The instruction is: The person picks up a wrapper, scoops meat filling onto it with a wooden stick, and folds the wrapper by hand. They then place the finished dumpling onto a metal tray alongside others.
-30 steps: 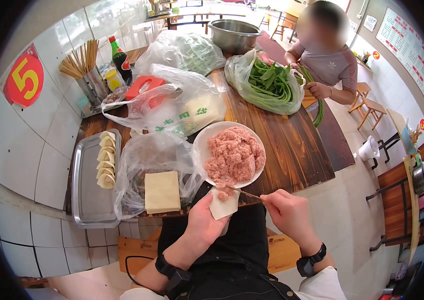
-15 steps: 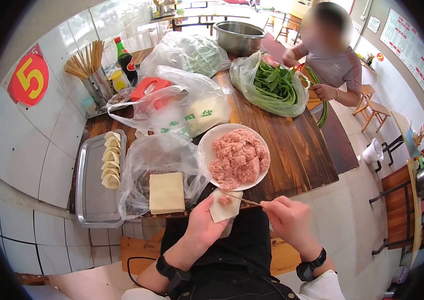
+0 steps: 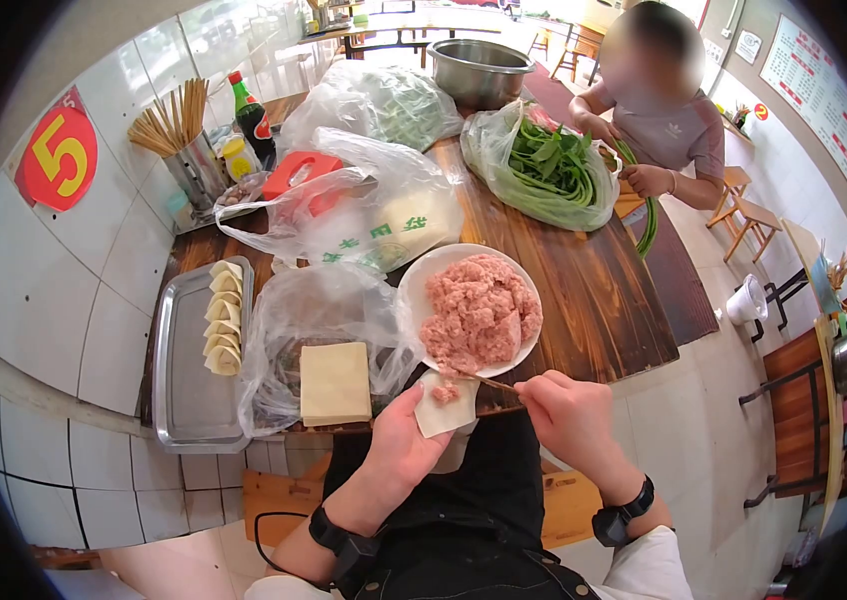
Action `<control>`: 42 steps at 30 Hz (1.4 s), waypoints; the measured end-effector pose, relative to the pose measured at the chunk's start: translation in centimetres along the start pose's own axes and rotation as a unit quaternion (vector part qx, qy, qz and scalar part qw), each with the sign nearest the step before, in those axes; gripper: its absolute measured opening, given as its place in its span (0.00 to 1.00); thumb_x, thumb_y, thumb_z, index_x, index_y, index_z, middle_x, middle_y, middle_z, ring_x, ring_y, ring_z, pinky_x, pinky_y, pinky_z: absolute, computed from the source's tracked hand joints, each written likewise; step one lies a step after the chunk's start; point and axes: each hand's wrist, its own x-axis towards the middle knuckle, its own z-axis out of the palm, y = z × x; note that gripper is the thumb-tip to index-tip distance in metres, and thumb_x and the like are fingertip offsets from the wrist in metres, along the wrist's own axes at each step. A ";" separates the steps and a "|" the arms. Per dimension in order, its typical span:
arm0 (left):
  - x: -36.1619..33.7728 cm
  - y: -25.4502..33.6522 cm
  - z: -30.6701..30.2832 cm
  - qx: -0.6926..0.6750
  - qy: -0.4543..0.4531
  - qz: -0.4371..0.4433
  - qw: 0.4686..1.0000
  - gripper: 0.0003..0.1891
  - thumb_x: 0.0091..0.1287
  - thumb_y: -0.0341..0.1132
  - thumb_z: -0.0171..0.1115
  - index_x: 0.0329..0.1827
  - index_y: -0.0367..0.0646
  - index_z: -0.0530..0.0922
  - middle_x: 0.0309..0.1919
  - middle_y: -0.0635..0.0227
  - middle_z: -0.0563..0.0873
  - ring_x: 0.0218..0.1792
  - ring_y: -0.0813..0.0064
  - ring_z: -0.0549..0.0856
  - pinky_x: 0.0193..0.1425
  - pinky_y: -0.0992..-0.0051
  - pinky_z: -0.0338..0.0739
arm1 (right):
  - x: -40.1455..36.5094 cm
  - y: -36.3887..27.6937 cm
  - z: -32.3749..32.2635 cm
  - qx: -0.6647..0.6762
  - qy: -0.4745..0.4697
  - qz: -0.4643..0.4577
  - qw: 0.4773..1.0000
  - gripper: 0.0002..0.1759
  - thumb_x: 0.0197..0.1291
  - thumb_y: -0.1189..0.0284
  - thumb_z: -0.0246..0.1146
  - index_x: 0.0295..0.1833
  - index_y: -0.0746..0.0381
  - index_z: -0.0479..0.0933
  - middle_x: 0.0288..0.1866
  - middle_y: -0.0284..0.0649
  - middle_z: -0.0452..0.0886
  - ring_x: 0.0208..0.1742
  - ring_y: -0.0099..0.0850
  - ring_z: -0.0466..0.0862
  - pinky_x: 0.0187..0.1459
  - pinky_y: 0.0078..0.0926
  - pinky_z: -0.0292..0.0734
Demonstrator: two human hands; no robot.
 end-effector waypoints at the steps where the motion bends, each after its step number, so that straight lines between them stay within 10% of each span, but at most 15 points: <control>1: -0.2 0.0 0.4 0.003 0.007 0.003 1.000 0.23 0.82 0.37 0.37 0.75 0.34 0.61 0.71 0.53 0.71 0.71 0.57 0.72 0.78 0.55 0.66 | -0.1 -0.1 -0.1 -0.009 -0.009 -0.004 1.000 0.02 0.57 0.74 0.68 0.36 0.55 0.83 0.27 0.34 0.80 0.24 0.38 0.82 0.24 0.33 0.73; 42: -1.1 1.4 -1.4 0.013 -0.010 -0.013 1.000 0.23 0.81 0.36 0.40 0.74 0.34 0.62 0.70 0.54 0.73 0.70 0.58 0.74 0.77 0.56 0.67 | -0.9 0.4 1.4 0.046 0.011 -0.019 0.999 0.04 0.58 0.73 0.68 0.38 0.52 0.85 0.30 0.33 0.82 0.26 0.37 0.83 0.26 0.31 0.75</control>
